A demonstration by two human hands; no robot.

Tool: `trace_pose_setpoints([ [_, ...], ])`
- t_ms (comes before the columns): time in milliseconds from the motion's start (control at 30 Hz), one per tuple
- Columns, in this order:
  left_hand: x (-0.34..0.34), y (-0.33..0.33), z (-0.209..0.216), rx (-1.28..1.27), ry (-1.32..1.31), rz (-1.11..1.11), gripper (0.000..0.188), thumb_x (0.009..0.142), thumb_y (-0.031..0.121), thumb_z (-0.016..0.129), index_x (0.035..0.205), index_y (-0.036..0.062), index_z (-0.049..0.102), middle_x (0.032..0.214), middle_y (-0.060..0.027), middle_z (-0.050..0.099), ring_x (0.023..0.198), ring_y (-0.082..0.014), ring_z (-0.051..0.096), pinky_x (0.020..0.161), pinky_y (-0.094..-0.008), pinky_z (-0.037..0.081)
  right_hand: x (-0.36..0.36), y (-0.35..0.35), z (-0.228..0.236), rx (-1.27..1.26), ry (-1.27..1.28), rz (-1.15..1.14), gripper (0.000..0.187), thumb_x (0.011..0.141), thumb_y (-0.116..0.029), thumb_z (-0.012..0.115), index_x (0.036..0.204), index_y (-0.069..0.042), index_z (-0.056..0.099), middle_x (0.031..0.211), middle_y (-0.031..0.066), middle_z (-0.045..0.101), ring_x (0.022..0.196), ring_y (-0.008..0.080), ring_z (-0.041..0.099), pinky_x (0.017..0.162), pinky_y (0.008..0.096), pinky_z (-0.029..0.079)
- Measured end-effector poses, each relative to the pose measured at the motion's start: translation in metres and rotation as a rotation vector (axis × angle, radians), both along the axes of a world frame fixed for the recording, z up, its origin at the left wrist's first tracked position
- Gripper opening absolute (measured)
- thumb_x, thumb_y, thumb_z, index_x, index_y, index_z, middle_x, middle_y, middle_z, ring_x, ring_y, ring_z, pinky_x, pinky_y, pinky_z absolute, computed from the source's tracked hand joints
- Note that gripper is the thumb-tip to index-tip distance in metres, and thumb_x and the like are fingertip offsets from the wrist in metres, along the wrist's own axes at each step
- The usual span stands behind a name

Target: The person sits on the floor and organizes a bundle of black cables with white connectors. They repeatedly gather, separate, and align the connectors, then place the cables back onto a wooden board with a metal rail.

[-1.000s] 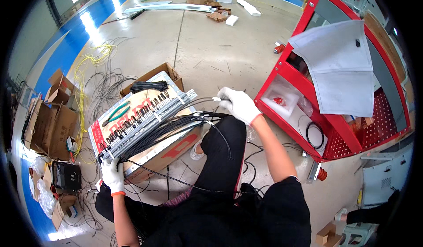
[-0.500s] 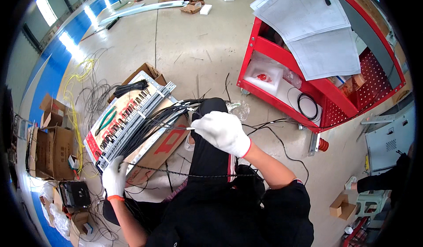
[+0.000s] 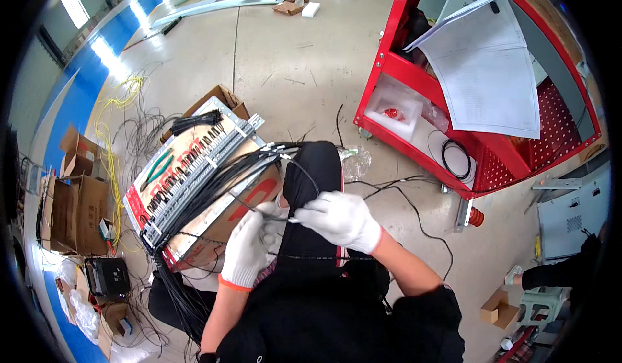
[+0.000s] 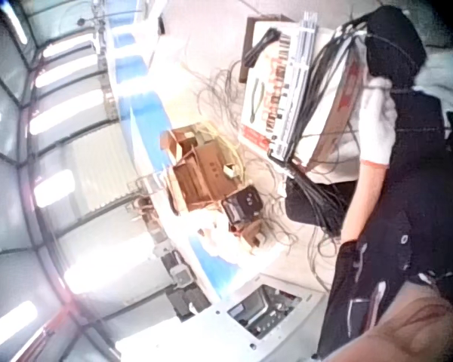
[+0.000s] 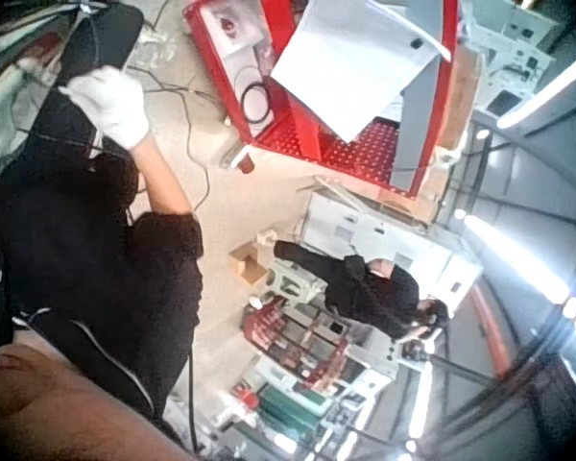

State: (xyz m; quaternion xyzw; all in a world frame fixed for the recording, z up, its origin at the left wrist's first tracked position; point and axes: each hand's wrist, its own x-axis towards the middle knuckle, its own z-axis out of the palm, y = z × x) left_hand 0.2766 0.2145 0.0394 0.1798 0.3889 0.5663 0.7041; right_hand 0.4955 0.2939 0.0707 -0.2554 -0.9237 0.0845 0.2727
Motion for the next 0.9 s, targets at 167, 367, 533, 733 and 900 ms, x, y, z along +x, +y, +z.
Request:
trace_pose_setpoints([
  [167,0.016,-0.008,-0.046,-0.05,-0.39,-0.065,0.017,0.099,0.021,0.057,0.105,0.0057,0.059,0.106,-0.0046,0.061,0.073,-0.0081,0.047,0.065,-0.0221,0.043,0.056,-0.011,-0.008,-0.458,-0.119,-0.199,0.019,0.081,-0.018,0.071,0.1,-0.013,0.071,0.092,0.0069,0.068,0.083,0.0298,0.065,0.074,0.04,0.053],
  [367,0.026,-0.013,-0.084,-0.172,-0.326,0.002,0.034,0.101,0.022,0.054,0.129,0.0033,0.053,0.119,-0.0132,0.064,0.09,-0.0176,0.062,0.077,-0.0274,0.052,-0.009,0.036,-0.013,-0.04,0.032,-0.419,0.027,0.081,-0.018,0.071,0.107,-0.015,0.067,0.103,0.0061,0.066,0.096,0.0285,0.062,0.077,0.0396,0.053],
  [533,0.005,-0.022,-0.059,-0.072,-0.335,-0.02,0.031,0.101,0.023,0.054,0.126,0.0053,0.056,0.111,-0.0078,0.065,0.086,-0.0142,0.061,0.076,-0.0247,0.05,-0.081,0.096,-0.066,0.071,-0.506,-0.415,0.04,0.083,-0.011,0.061,0.123,-0.014,0.061,0.095,0.009,0.067,0.085,0.0275,0.061,0.074,0.0422,0.05],
  [733,-0.008,-0.037,-0.046,0.038,-0.318,-0.053,0.016,0.102,0.024,0.053,0.102,0.0087,0.057,0.095,-0.0036,0.061,0.075,-0.0088,0.054,0.069,-0.0214,0.047,-0.117,0.171,-0.029,0.251,0.093,-0.323,0.029,0.083,-0.012,0.064,0.111,-0.019,0.065,0.09,0.0052,0.066,0.084,0.0271,0.062,0.073,0.0384,0.051],
  [900,-0.005,-0.031,-0.032,0.068,-0.379,-0.088,0.018,0.1,0.025,0.057,0.104,0.008,0.057,0.1,-0.006,0.061,0.076,-0.0096,0.054,0.067,-0.0208,0.045,-0.11,0.256,-0.088,0.113,-0.217,-0.366,0.026,0.076,-0.015,0.07,0.102,-0.02,0.068,0.09,0.0082,0.065,0.089,0.0269,0.062,0.078,0.0408,0.052],
])
